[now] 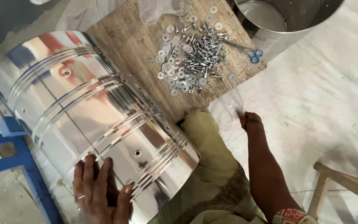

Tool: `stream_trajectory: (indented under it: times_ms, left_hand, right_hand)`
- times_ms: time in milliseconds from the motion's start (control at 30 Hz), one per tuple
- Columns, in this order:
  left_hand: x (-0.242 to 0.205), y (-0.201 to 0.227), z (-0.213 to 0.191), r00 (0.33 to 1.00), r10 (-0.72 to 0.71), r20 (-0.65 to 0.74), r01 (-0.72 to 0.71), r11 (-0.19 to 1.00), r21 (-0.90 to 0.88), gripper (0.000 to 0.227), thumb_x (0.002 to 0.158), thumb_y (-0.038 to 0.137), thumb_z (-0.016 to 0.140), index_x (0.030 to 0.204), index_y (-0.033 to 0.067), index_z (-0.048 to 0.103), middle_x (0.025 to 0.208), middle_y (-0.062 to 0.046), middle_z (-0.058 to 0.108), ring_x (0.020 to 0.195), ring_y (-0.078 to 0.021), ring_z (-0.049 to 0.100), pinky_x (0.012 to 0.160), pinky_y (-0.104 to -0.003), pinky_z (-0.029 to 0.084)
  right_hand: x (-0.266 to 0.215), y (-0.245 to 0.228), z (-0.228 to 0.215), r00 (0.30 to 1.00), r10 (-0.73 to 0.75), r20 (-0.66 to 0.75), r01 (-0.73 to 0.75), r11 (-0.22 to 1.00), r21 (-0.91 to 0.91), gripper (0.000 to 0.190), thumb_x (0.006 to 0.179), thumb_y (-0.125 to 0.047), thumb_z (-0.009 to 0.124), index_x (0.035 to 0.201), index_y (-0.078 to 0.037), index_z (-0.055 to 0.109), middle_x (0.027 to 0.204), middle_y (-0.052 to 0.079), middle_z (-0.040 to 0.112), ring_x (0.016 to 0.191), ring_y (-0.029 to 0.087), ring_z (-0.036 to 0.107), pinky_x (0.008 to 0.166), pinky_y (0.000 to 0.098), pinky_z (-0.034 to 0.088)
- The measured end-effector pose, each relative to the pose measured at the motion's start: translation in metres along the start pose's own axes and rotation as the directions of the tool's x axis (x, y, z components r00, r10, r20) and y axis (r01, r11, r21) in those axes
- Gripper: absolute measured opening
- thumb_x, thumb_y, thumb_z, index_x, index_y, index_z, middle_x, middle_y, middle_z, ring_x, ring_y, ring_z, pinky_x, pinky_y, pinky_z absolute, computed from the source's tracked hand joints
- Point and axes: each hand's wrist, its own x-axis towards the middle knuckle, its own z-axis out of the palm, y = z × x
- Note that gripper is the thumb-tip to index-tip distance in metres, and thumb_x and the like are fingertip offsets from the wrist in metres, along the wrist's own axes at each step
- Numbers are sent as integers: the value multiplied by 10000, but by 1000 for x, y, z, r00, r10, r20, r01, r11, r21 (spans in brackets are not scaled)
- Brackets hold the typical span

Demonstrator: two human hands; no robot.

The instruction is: The person sits on the floor and assembles a large cylindrical metal container by inserting bolts and washers into pre-drilled holes along its side. They repeatedly pick fasteners from a pile on a wooden board and secure them into the container.

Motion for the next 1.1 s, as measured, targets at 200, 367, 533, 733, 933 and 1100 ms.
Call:
stream_trajectory:
  times_ms: [200,367,533,733,933,1100]
  left_hand:
    - [-4,-18,13,997,61,-38,-60,998,29,653,827,428,689,1327,15,619,1550,-276,445,1513,-532,317,1246,-633,272]
    - [-5,-29,15,997,76,26,-78,989,123,706,794,519,672,1270,-2,646,1486,-316,476,1442,-571,349,1206,-633,304]
    - [-8,-56,35,969,248,2,-245,957,159,732,864,590,609,1233,-41,649,1398,-317,528,1426,-497,418,1211,-612,293]
    - [-38,-124,68,966,199,167,-240,929,282,718,773,656,599,1076,14,709,1321,-320,556,1342,-420,479,1167,-603,308]
    - [-72,-206,96,917,374,136,-397,837,376,451,813,425,618,1061,64,726,1278,-336,591,1243,-427,561,1061,-614,396]
    - [-81,-246,113,863,492,118,-492,762,421,362,828,324,635,1078,78,723,1209,-336,622,1166,-433,606,966,-614,442]
  right_hand:
    - [41,29,-20,860,-257,441,264,-516,-815,447,1080,-470,483,1123,-80,696,1081,154,737,1017,312,666,902,422,569]
    - [70,53,10,876,-196,440,140,-771,-622,539,1006,-650,489,1059,-183,753,1136,89,737,1104,289,669,932,403,518]
    - [77,61,16,946,-187,267,41,-744,-667,529,884,-662,605,1052,-188,771,1081,19,767,1075,163,738,900,275,572]
    - [82,65,-3,967,-169,190,-35,-829,-559,608,964,-690,488,1091,-169,775,1152,36,760,1141,190,700,941,311,552]
    - [98,61,24,956,-103,276,58,-852,-520,542,1022,-569,428,1176,-171,762,1273,59,728,1238,240,656,1010,364,530]
    - [109,68,81,332,-113,936,443,-858,-260,533,999,-308,428,1501,-152,515,1591,110,443,1459,296,377,1176,442,299]
